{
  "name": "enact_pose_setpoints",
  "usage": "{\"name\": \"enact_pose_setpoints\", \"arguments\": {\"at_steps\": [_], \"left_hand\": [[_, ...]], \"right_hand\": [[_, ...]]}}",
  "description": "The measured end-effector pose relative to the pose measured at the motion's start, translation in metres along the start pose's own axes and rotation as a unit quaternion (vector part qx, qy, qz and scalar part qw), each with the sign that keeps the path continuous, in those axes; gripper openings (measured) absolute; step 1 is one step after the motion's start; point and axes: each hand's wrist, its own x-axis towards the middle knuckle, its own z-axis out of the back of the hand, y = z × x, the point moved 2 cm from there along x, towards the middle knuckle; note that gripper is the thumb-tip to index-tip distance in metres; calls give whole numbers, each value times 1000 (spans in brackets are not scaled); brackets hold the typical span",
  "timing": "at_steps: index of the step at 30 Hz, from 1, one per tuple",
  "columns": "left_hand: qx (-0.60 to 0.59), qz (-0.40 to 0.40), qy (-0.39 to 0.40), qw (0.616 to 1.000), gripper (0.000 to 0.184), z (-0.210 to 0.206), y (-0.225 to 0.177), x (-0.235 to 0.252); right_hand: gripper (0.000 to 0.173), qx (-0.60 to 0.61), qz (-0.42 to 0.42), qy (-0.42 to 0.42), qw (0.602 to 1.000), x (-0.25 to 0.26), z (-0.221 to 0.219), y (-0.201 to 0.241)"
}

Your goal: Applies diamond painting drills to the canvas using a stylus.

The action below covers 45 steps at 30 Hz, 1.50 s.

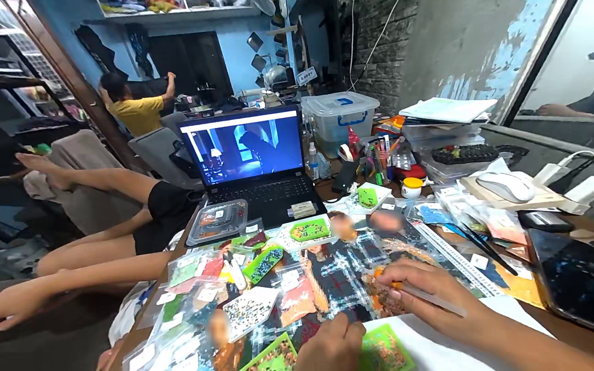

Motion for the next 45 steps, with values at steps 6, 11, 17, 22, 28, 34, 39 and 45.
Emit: {"name": "enact_pose_setpoints", "arguments": {"at_steps": [6, 11, 17, 22, 28, 34, 39, 45], "left_hand": [[-3, -10, -6, 1000, 53, -1, 0, 0], [-2, -14, -4, 1000, 54, -2, 1, 0], [-2, -14, -1, 1000, 58, -1, 1, 0], [-4, -22, -7, 1000, 59, -2, 2, 0], [-8, -34, -23, 999, 51, -2, 2, -1], [-6, -32, -25, 999, 51, -3, 3, -1], [-1, -33, -20, 999, 61, -2, 3, 0], [-6, -43, -22, 999, 48, -3, 6, 0]], "right_hand": [[24, 49, 6, -11, 999, -1, -2, -1], [32, 47, 7, -1, 999, -1, 0, 5], [34, 61, 13, 15, 998, 0, 0, 6], [34, 52, 14, 18, 998, 0, 0, 7], [35, 54, 25, 21, 998, -1, -1, 5], [34, 49, 26, 25, 998, -2, -1, 4], [34, 50, 29, 29, 998, -2, -1, 4], [31, 59, 26, 27, 998, -1, 0, 7]]}}
